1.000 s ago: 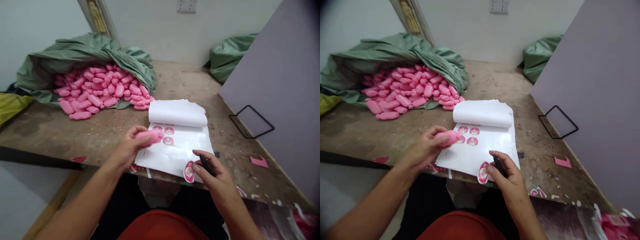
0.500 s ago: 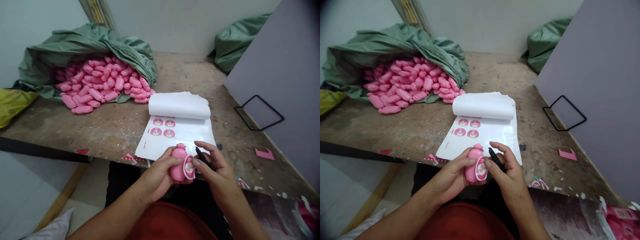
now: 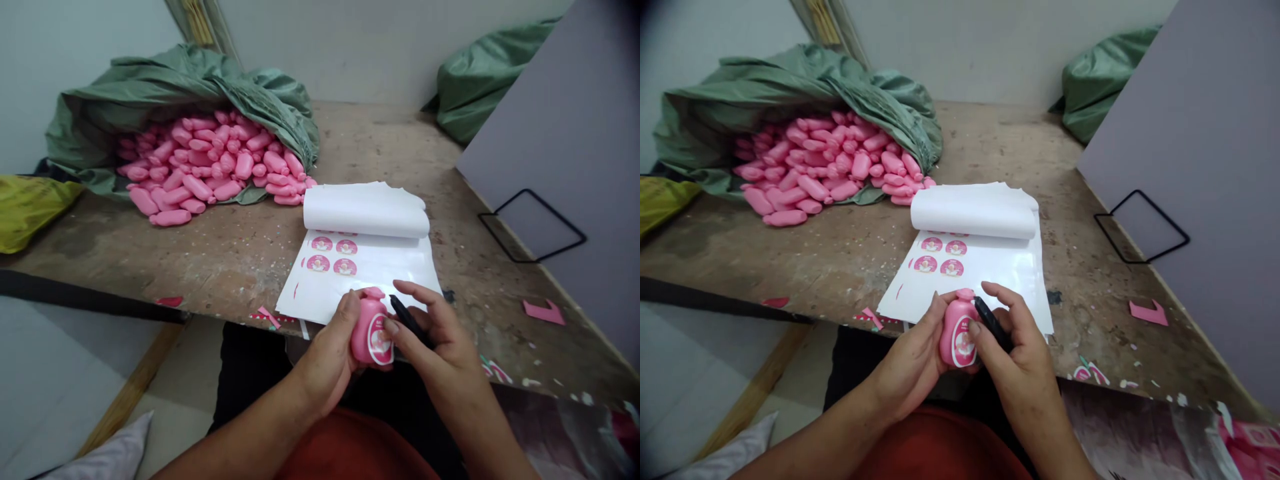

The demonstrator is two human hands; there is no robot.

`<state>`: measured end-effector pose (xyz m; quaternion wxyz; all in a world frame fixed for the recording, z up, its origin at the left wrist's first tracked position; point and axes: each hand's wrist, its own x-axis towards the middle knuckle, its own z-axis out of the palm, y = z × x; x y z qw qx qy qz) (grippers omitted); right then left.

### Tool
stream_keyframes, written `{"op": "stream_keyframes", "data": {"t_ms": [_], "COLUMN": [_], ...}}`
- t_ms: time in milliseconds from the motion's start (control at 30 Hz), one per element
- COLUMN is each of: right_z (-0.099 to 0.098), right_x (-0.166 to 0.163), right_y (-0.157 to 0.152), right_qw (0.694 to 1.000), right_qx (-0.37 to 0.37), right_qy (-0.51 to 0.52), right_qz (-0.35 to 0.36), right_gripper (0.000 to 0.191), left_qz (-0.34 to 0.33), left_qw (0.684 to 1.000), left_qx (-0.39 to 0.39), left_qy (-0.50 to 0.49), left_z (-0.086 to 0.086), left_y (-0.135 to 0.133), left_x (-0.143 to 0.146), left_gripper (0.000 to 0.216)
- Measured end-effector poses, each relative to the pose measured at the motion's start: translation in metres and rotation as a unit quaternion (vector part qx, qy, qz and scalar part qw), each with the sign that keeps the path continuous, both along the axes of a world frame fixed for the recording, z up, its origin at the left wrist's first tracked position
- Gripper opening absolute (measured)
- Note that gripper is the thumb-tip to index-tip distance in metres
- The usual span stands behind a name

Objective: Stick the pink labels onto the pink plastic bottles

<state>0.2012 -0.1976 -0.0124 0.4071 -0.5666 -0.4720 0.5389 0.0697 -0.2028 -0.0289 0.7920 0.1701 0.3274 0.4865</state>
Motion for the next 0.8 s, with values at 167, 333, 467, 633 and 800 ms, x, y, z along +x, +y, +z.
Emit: {"op": "stream_keyframes", "data": {"t_ms": [167,333,467,633,800], "right_z": [0.0006,-0.0022,-0.0046,-0.0065,-0.0087], "right_x": [-0.0003,0.0002,-0.0011,-0.0013,-0.0009], "right_y": [0.0013,0.0028,0.004,0.0049,0.0051], "right_qw": [0.999,0.999,0.998,0.999,0.999], "right_qx": [-0.028,-0.027,-0.031,-0.021,-0.018], "right_qy": [0.04,0.042,0.055,0.047,0.042], "right_qz": [0.011,0.011,-0.006,-0.006,-0.006], "right_gripper": [0.049,0.049,0.051,0.05,0.05], "left_qz": [0.004,-0.005,-0.006,-0.011,-0.016], "left_qw": [1.0,0.999,0.998,0.997,0.995], "left_qx": [0.003,0.017,0.025,0.034,0.048], "left_qy": [0.027,0.037,0.05,0.071,0.087], "left_z": [-0.0011,-0.0029,-0.0037,-0.0041,-0.0027], "left_y": [0.0008,0.0001,-0.001,-0.002,-0.0026], "left_x": [0.0015,0.0016,0.0012,0.0012,0.0006], "left_gripper": [0.042,0.042,0.042,0.042,0.041]}}
